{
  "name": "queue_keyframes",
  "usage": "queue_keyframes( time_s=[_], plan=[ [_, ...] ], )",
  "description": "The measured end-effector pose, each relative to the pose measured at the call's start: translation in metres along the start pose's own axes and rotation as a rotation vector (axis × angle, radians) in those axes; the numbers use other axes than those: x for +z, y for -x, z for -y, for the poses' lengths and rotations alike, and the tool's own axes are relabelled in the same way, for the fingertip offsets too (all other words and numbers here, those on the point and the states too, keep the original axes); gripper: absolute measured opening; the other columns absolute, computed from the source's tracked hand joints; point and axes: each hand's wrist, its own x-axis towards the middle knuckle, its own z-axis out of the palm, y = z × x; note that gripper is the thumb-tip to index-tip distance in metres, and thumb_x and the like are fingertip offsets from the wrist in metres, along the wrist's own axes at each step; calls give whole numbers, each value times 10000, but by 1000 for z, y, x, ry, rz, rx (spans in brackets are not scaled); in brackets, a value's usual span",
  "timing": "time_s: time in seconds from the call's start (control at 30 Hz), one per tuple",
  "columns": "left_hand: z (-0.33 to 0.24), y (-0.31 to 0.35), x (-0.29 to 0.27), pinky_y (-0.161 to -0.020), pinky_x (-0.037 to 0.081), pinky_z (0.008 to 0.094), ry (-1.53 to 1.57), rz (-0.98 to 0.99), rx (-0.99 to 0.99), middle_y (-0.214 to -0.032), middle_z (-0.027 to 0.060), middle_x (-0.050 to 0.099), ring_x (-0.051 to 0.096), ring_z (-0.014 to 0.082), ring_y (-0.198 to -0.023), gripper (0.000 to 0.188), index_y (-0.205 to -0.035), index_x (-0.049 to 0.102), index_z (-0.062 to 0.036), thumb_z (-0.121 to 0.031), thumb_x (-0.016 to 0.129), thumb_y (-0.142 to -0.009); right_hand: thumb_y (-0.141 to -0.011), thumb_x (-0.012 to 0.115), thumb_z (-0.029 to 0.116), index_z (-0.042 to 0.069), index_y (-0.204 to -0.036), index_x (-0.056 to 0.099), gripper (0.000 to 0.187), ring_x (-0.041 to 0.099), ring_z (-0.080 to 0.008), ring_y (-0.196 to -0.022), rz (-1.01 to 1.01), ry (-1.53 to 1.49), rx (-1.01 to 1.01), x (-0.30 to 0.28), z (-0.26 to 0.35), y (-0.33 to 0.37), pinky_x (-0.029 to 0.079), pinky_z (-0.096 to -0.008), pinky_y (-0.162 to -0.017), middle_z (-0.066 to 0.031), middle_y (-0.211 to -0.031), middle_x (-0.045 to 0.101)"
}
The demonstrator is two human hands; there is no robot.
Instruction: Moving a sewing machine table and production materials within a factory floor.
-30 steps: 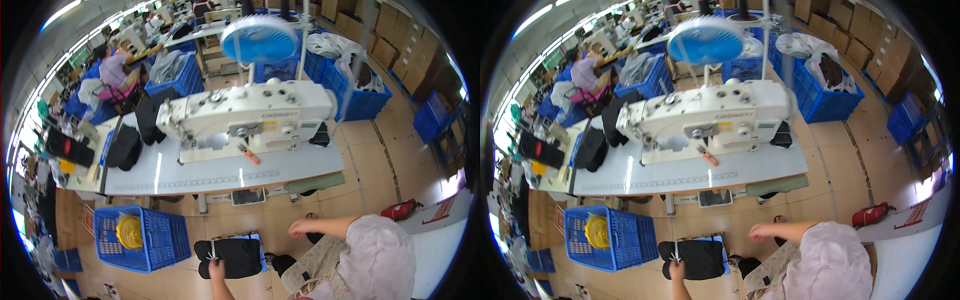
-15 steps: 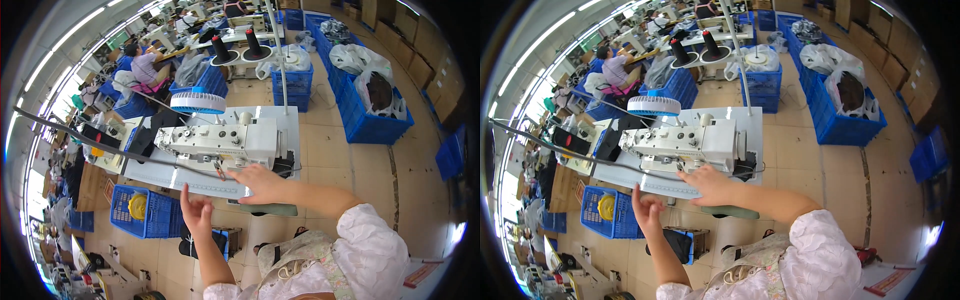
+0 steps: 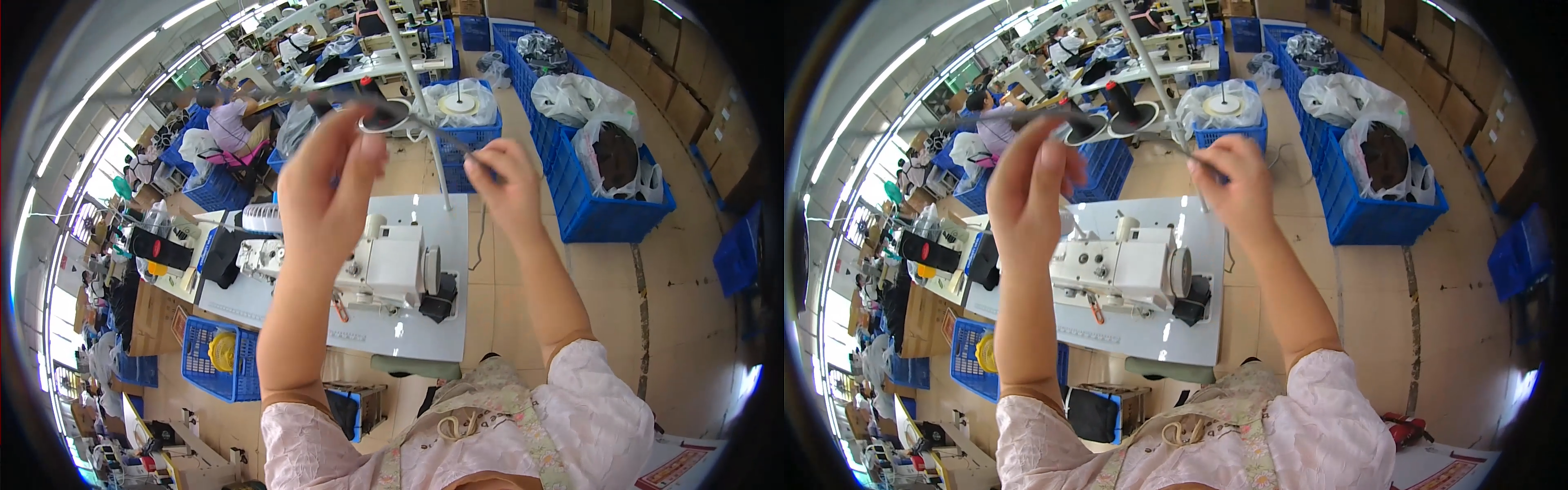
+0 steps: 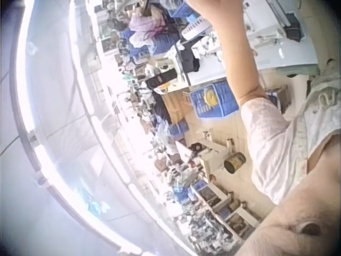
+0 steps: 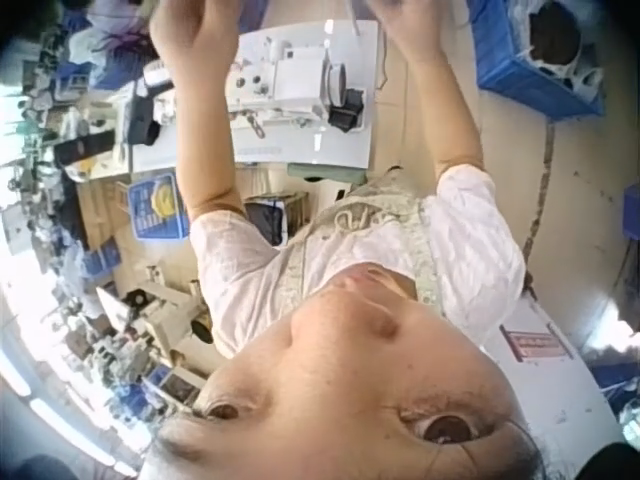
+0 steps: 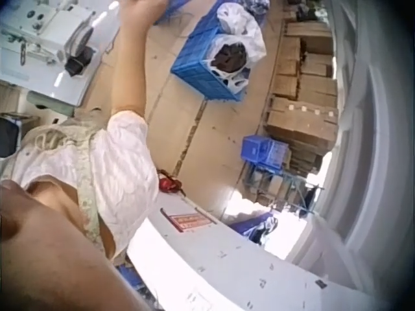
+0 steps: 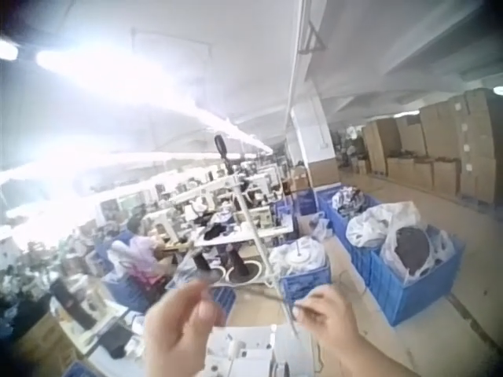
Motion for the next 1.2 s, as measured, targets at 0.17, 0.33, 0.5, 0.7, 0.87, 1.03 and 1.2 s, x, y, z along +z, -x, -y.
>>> queue_keyframes(
  time_s=[0.17, 0.33, 0.5, 0.7, 0.87, 1.03, 1.2],
  plan=[
    [8, -109, 26, -533, 426, 219, -90, -56, -26, -659, 61, 606, 553, 97, -556, 300, -896, 610, -2, -291, 539, -853, -741, 683, 267, 29, -774, 639, 244, 434, -83, -500, 140, 45, 379, -5, -41, -90, 320, -241, -456, -6, -556, 490],
    [40, -216, 26, -550, 421, 232, -222, -119, 27, -723, 44, 616, 564, 88, -655, 344, -847, 634, -11, -329, 506, -866, -806, 605, 231, -22, -1007, 551, 327, 609, -119, -669, 134, -519, 526, 39, -95, -177, 466, -221, -558, -58, -760, 641],
    [49, -288, 12, -746, 452, 325, 13, -181, -26, -911, 84, 591, 575, 216, -871, 355, -936, 557, -41, -384, 509, -853, -808, 568, 159, -13, -1198, 382, 465, 577, -158, -882, 139, -873, 282, 105, -148, -255, 470, -249, -723, -109, -1050, 580],
    [55, -340, 13, -880, 420, 382, 170, -127, -105, -1078, 115, 559, 511, 246, -1039, 402, -1079, 525, -18, -359, 433, -886, -815, 521, 107, -44, -1322, 210, 614, 437, -230, -1139, 286, -1044, 298, 148, -179, -316, 341, -284, -934, -210, -1248, 433],
    [70, -350, -39, -922, 392, 394, 297, -151, -289, -1155, 149, 508, 488, 249, -1076, 424, -1085, 518, -3, -366, 430, -884, -843, 512, 240, -4, -1343, 160, 658, 435, -229, -1151, 475, -862, 145, 158, -179, -321, 390, -290, -912, -210, -1256, 414],
    [66, -309, 16, -867, 399, 369, -95, -413, -196, -1065, 130, 529, 512, 242, -997, 446, -1087, 523, -21, -403, 469, -862, -853, 514, 288, 24, -1279, 349, 527, 532, -161, -1030, 669, -1006, 346, 134, -180, -292, 457, -275, -841, -111, -1193, 505],
    [55, -279, 16, -801, 404, 337, -94, -350, -214, -1030, 90, 525, 525, 205, -920, 415, -1096, 522, -43, -386, 475, -866, -868, 480, 387, 62, -1197, 449, 464, 622, -154, -710, 573, -1061, 435, 131, -169, -268, 495, -245, -615, -105, -871, 627]
  ],
)
